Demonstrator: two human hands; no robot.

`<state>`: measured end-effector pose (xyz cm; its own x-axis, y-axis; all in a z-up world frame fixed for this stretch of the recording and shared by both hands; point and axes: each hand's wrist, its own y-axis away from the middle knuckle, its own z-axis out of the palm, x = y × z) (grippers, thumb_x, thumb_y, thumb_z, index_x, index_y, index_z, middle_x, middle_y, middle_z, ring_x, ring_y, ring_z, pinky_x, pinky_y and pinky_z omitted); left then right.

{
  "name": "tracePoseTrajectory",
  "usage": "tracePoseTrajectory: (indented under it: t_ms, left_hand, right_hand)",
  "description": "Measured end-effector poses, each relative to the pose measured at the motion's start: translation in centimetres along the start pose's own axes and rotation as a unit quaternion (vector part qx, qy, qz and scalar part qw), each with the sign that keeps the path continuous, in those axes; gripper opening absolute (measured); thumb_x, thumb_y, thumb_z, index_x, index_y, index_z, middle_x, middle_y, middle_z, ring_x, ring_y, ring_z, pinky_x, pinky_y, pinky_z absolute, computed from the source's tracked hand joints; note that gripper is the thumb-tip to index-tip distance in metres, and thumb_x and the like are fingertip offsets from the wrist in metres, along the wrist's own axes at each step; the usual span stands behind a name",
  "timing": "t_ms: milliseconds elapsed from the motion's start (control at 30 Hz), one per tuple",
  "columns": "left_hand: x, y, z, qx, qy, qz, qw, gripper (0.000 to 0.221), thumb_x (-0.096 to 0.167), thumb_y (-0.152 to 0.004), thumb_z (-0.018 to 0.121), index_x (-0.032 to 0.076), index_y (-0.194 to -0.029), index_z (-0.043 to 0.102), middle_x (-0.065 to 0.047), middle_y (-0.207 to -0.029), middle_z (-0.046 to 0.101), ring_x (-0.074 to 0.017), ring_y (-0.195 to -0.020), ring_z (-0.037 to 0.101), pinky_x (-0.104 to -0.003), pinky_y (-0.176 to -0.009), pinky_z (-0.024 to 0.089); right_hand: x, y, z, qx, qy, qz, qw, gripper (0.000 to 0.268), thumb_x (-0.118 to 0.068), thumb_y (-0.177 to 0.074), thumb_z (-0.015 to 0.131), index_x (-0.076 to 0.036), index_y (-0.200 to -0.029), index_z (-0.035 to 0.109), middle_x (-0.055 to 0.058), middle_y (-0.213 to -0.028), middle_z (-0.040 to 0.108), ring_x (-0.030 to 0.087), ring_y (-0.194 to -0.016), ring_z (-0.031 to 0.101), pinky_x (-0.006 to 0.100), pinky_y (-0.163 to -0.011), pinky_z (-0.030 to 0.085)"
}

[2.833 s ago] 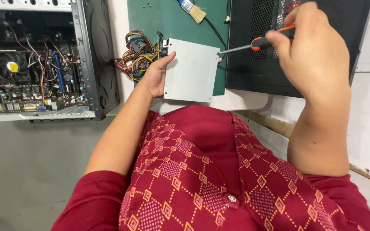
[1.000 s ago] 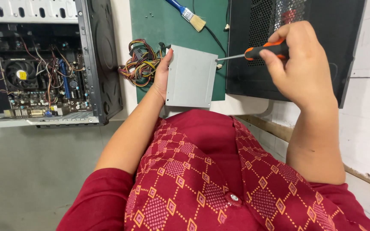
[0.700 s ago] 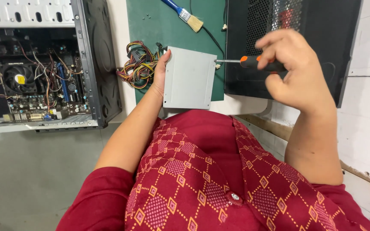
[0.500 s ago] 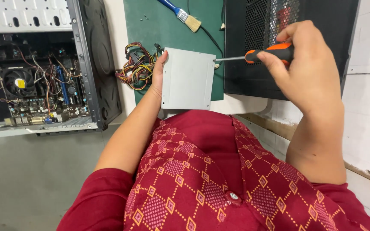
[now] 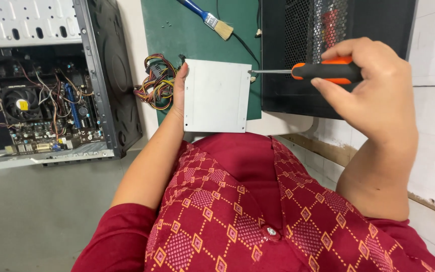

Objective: A person is seen removing and repositioning a power supply unit from a computer case using a screwdriver on a repair bench.

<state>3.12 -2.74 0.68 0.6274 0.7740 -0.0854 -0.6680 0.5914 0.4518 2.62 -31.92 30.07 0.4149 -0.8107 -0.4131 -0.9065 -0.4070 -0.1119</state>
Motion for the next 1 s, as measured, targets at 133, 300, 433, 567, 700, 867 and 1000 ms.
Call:
tracePoseTrajectory:
  t_ms: [133,300,433,567,700,867,1000]
  left_hand:
    - [0.5,-0.1,-1.2,-0.036,0.025,-0.007,0.999,0.076,0.055,-0.083,0.070,0.003,-0.137,0.062,-0.023,-0.134,0.066,-0.0420,-0.120,0.064,-0.058,-0.106,0.046]
    - [-0.2,2.3,3.5,-0.043,0.014,-0.028,0.999,0.093,0.056,-0.077,0.069,0.001,-0.149,0.046,-0.027,-0.147,0.051,-0.0453,-0.132,0.051,-0.062,-0.113,0.035]
    - [0.3,1.3,-0.2,0.029,-0.001,0.000,1.000,0.081,0.053,-0.076,0.073,0.003,-0.137,0.061,-0.023,-0.131,0.067,-0.0410,-0.117,0.065,-0.056,-0.104,0.047]
    - [0.3,1.9,-0.4,0.004,-0.012,-0.004,1.000,0.085,0.051,-0.074,0.078,0.002,-0.140,0.058,-0.023,-0.134,0.065,-0.0426,-0.121,0.063,-0.059,-0.107,0.045]
    - [0.1,2.3,0.3,0.018,-0.006,0.013,1.000,0.079,0.046,-0.072,0.080,0.004,-0.136,0.061,-0.021,-0.129,0.068,-0.0415,-0.118,0.065,-0.058,-0.105,0.047]
    - [-0.2,2.7,1.3,0.021,-0.021,0.027,0.999,0.079,0.047,-0.072,0.081,0.005,-0.136,0.061,-0.021,-0.130,0.068,-0.0411,-0.118,0.065,-0.059,-0.104,0.048]
    - [-0.1,2.8,1.3,0.034,-0.016,0.020,0.999,0.079,0.046,-0.072,0.081,0.005,-0.137,0.061,-0.020,-0.132,0.067,-0.0409,-0.121,0.064,-0.059,-0.106,0.046]
  right_hand:
    - [0.3,1.2,-0.6,0.040,-0.076,0.089,0.992,0.026,0.002,-0.101,0.090,0.005,-0.121,0.073,0.016,-0.115,0.070,0.022,-0.099,0.061,0.031,-0.087,0.046]
    - [1.9,2.6,0.2,0.123,-0.116,0.077,0.983,0.026,0.005,-0.106,0.089,0.011,-0.121,0.070,0.023,-0.122,0.070,0.031,-0.112,0.067,0.037,-0.099,0.050]
    - [1.8,3.2,0.5,0.184,-0.115,0.070,0.974,0.026,0.004,-0.106,0.088,0.013,-0.120,0.068,0.027,-0.121,0.071,0.035,-0.113,0.067,0.040,-0.100,0.051]
    - [1.7,3.5,1.1,0.207,-0.099,0.086,0.970,0.025,0.006,-0.105,0.088,0.011,-0.119,0.068,0.024,-0.120,0.071,0.034,-0.112,0.066,0.041,-0.100,0.051]
    - [1.8,3.7,2.0,0.207,-0.122,0.112,0.964,0.025,0.009,-0.101,0.087,0.009,-0.118,0.068,0.020,-0.116,0.069,0.029,-0.105,0.064,0.036,-0.093,0.050]
    - [2.1,4.1,2.5,0.210,-0.151,0.136,0.956,0.024,0.006,-0.100,0.087,0.007,-0.115,0.069,0.017,-0.109,0.067,0.025,-0.097,0.062,0.033,-0.088,0.049]
    - [2.2,4.7,2.1,0.221,-0.142,0.131,0.956,0.025,0.005,-0.101,0.089,0.008,-0.116,0.069,0.018,-0.112,0.068,0.027,-0.100,0.062,0.034,-0.089,0.049]
